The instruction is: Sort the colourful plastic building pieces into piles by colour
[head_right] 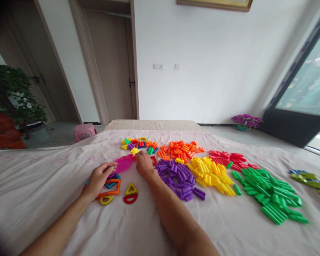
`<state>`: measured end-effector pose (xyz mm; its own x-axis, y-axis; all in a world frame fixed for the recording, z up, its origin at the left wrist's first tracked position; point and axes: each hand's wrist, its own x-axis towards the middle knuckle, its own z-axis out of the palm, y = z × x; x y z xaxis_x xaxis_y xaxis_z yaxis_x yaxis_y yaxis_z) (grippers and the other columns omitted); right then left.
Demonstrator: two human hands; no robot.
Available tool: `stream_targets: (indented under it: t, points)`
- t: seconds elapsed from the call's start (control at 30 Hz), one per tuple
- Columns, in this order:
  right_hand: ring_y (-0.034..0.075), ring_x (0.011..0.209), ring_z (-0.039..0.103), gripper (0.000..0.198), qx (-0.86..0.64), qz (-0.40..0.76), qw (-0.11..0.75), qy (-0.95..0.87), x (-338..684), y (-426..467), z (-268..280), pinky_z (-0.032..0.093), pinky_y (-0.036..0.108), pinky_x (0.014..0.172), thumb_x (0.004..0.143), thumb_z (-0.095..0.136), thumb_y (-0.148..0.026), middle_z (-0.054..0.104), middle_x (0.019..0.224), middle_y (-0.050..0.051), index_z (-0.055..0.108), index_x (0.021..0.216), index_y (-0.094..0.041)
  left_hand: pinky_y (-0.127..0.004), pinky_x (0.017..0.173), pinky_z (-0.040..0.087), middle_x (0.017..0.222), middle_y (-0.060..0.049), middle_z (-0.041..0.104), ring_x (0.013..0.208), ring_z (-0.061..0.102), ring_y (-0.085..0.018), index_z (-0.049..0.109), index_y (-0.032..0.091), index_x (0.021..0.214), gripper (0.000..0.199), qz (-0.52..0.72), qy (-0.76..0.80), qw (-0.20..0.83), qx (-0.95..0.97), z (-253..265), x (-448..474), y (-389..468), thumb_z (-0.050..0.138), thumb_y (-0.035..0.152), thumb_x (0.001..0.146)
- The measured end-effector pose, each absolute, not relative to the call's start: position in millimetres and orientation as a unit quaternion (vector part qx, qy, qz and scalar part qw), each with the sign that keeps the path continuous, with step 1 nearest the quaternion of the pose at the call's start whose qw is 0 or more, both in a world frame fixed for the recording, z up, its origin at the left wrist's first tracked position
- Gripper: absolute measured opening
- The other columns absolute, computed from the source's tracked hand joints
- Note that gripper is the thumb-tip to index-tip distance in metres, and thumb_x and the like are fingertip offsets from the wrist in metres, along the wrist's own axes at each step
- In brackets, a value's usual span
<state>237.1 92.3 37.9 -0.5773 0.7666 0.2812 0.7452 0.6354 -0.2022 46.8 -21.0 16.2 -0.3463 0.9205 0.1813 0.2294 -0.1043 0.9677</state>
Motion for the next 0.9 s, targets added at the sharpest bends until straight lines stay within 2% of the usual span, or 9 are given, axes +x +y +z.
stream_targets:
  t: [0.1, 0.27, 0.43, 0.57, 0.73, 0.9]
  points:
    - [0.021, 0.11, 0.06, 0.037, -0.449, 0.045, 0.178, -0.874, 241, 92, 38, 0.046, 0.028, 0.085, 0.097, 0.036, -0.016, 0.063, 0.123, 0.011, 0.064, 0.12, -0.021, -0.033, 0.083, 0.054, 0.102, -0.009, 0.074, 0.096, 0.069, -0.024, 0.07, 0.017, 0.106, 0.041, 0.562, 0.597, 0.308, 0.483, 17, 47, -21, 0.062, 0.046, 0.08]
    - [0.022, 0.125, 0.048, 0.045, -0.408, 0.006, 0.176, -0.896, 239, 89, 35, 0.04, 0.034, 0.1, 0.094, 0.042, -0.017, 0.054, 0.14, 0.008, 0.053, 0.138, -0.025, -0.034, 0.082, 0.054, 0.1, -0.009, 0.074, 0.095, 0.069, -0.024, 0.069, 0.016, 0.105, 0.041, 0.562, 0.598, 0.314, 0.477, 20, 50, -22, 0.061, 0.046, 0.079]
    - [0.024, 0.114, 0.053, 0.036, -0.418, 0.001, 0.154, -0.895, 239, 90, 34, 0.042, 0.035, 0.095, 0.092, 0.044, -0.015, 0.064, 0.119, 0.01, 0.064, 0.121, -0.022, -0.035, 0.083, 0.054, 0.103, -0.01, 0.074, 0.097, 0.069, -0.025, 0.07, 0.016, 0.105, 0.041, 0.566, 0.599, 0.309, 0.475, 21, 50, -23, 0.063, 0.047, 0.078]
    - [0.021, 0.111, 0.056, 0.04, -0.434, 0.033, 0.192, -0.879, 242, 90, 35, 0.043, 0.03, 0.09, 0.092, 0.043, -0.011, 0.063, 0.118, 0.01, 0.063, 0.125, -0.022, -0.035, 0.083, 0.054, 0.102, -0.01, 0.075, 0.097, 0.07, -0.025, 0.07, 0.016, 0.106, 0.041, 0.559, 0.6, 0.309, 0.481, 20, 49, -23, 0.062, 0.046, 0.08]
    - [0.02, 0.114, 0.056, 0.041, -0.47, 0.068, 0.241, -0.846, 254, 99, 45, 0.043, 0.028, 0.093, 0.09, 0.045, -0.011, 0.06, 0.125, 0.01, 0.063, 0.125, -0.021, -0.034, 0.081, 0.054, 0.1, -0.01, 0.075, 0.094, 0.07, -0.025, 0.07, 0.017, 0.107, 0.041, 0.554, 0.603, 0.3, 0.49, 19, 48, -23, 0.061, 0.046, 0.08]
    - [0.024, 0.122, 0.049, 0.049, -0.547, 0.016, 0.322, -0.773, 287, 118, 60, 0.039, 0.033, 0.101, 0.089, 0.041, -0.008, 0.052, 0.137, 0.013, 0.057, 0.134, -0.017, -0.034, 0.081, 0.053, 0.1, -0.01, 0.075, 0.095, 0.069, -0.025, 0.07, 0.017, 0.107, 0.041, 0.554, 0.604, 0.297, 0.49, 19, 48, -23, 0.06, 0.046, 0.081]
